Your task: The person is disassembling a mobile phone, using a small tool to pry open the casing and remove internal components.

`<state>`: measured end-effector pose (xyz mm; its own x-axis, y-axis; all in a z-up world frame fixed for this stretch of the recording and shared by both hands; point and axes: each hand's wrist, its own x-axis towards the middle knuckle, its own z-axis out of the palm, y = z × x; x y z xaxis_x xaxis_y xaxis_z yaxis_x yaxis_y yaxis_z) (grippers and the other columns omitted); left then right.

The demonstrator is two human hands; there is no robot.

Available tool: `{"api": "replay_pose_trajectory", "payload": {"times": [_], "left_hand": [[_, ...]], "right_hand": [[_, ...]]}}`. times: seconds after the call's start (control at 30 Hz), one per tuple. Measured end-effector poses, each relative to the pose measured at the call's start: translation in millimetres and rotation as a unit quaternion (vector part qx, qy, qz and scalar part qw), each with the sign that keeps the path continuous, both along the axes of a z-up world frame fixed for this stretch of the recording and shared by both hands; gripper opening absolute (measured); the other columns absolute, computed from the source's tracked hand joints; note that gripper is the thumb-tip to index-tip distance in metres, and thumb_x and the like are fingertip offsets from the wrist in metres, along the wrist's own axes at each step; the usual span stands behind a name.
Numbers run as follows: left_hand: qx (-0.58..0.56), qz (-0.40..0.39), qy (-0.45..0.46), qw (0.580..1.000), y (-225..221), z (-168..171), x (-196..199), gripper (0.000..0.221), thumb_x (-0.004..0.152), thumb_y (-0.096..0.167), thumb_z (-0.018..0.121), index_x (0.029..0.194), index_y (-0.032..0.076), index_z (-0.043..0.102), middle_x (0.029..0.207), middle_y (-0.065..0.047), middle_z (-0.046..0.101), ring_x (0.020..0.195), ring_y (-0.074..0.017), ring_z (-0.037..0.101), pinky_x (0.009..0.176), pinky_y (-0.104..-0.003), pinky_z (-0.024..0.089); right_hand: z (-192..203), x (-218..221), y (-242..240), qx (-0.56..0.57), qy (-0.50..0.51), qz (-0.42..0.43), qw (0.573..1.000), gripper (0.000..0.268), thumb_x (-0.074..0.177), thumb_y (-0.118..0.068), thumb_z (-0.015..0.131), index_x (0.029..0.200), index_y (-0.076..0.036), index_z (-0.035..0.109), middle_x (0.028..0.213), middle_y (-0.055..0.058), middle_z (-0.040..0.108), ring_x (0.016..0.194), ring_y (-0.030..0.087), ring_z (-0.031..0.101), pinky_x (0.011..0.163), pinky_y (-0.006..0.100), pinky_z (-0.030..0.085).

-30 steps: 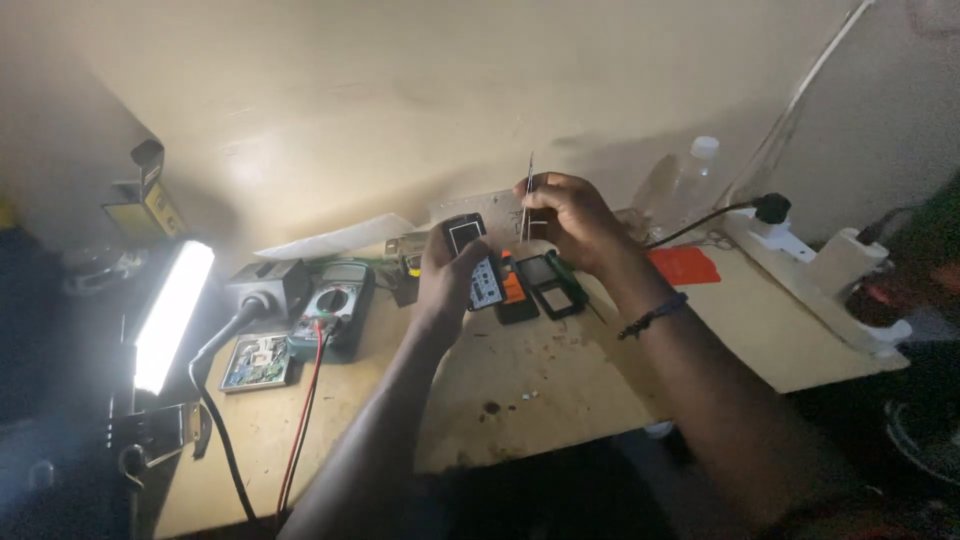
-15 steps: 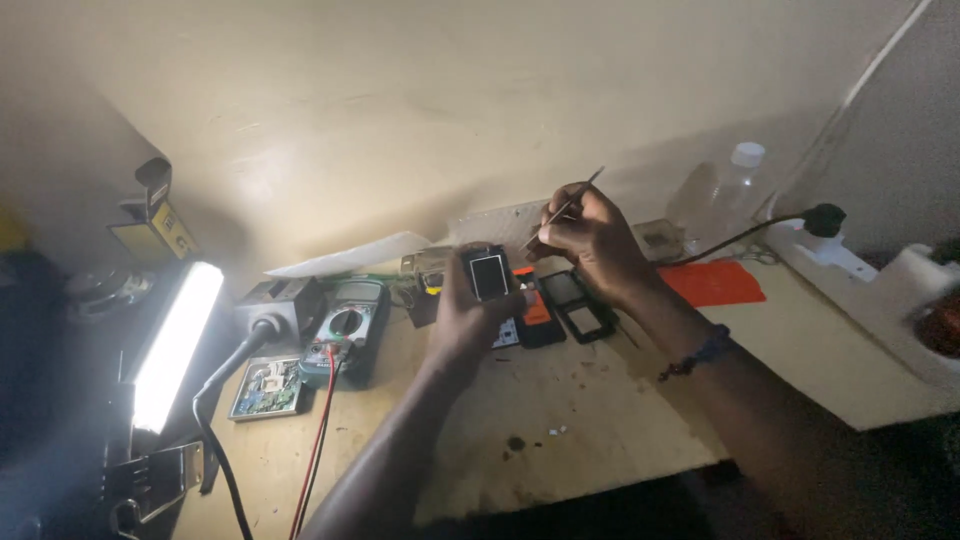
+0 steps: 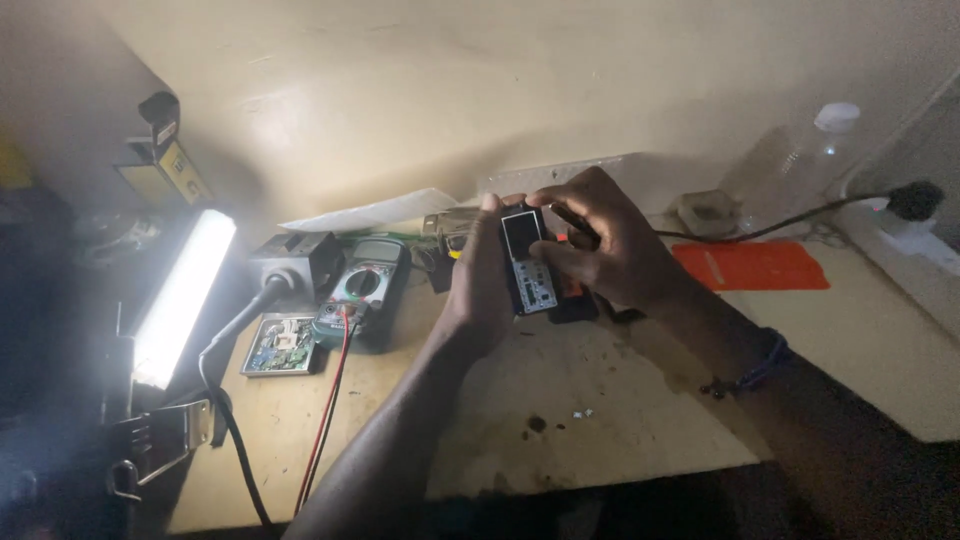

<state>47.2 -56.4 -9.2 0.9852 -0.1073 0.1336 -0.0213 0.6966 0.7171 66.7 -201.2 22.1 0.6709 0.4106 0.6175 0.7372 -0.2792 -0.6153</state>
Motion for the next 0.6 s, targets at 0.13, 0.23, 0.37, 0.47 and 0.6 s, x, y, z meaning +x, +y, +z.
{"api": "replay_pose_trajectory", "payload": {"times": [0.13,0.23,0.37,0.47,0.6], "left_hand": [[0.011,0.011,-0.017,1.000,1.1,3.6,1.5,0.072,0.094,0.064,0.038,0.124,-0.001,0.048,0.093,-0.020,0.064,0.076,-0.0265,0.069,0.064,-0.037,0.058],[0.054,-0.017,-0.029,0.998,5.0,3.8,-1.4,0.086,0.091,0.071,0.029,0.135,-0.003,0.040,0.097,-0.022,0.061,0.083,-0.0298,0.070,0.071,-0.040,0.058],[0.119,-0.002,-0.045,0.992,9.0,8.0,-9.9,0.090,0.089,0.073,0.021,0.134,-0.003,0.043,0.090,-0.017,0.060,0.083,-0.0260,0.067,0.078,-0.040,0.053],[0.142,0.018,-0.044,0.989,12.3,-2.3,0.1,0.087,0.091,0.071,0.021,0.131,-0.002,0.047,0.090,-0.017,0.060,0.080,-0.0260,0.065,0.079,-0.040,0.053],[0.096,0.002,-0.021,0.995,11.3,-10.1,7.2,0.080,0.094,0.067,0.020,0.136,0.003,0.043,0.084,-0.023,0.062,0.065,-0.0334,0.071,0.056,-0.044,0.061]], "right_hand": [[-23.8,17.0,-3.8,-0.038,-0.011,-0.026,0.999,0.049,0.075,-0.019,0.082,0.119,-0.009,0.064,0.098,0.009,0.048,0.078,0.020,0.054,0.068,0.033,0.045],[-22.9,15.3,-2.8,-0.036,-0.018,-0.027,0.999,0.047,0.076,-0.016,0.084,0.118,-0.005,0.065,0.094,0.011,0.048,0.072,0.018,0.052,0.064,0.032,0.045],[-18.3,6.8,-2.4,0.006,0.046,-0.032,0.998,0.040,0.074,-0.012,0.080,0.112,-0.009,0.067,0.093,0.008,0.049,0.072,0.017,0.050,0.064,0.031,0.043],[-10.7,2.4,-4.9,0.047,0.088,0.008,0.995,0.026,0.078,-0.008,0.076,0.102,-0.007,0.068,0.087,0.008,0.054,0.070,0.015,0.053,0.062,0.029,0.044],[-0.8,-9.8,0.6,0.178,0.175,0.043,0.967,0.021,0.090,-0.021,0.060,0.084,-0.002,0.066,0.076,0.013,0.061,0.061,0.014,0.049,0.056,0.027,0.040]]}}
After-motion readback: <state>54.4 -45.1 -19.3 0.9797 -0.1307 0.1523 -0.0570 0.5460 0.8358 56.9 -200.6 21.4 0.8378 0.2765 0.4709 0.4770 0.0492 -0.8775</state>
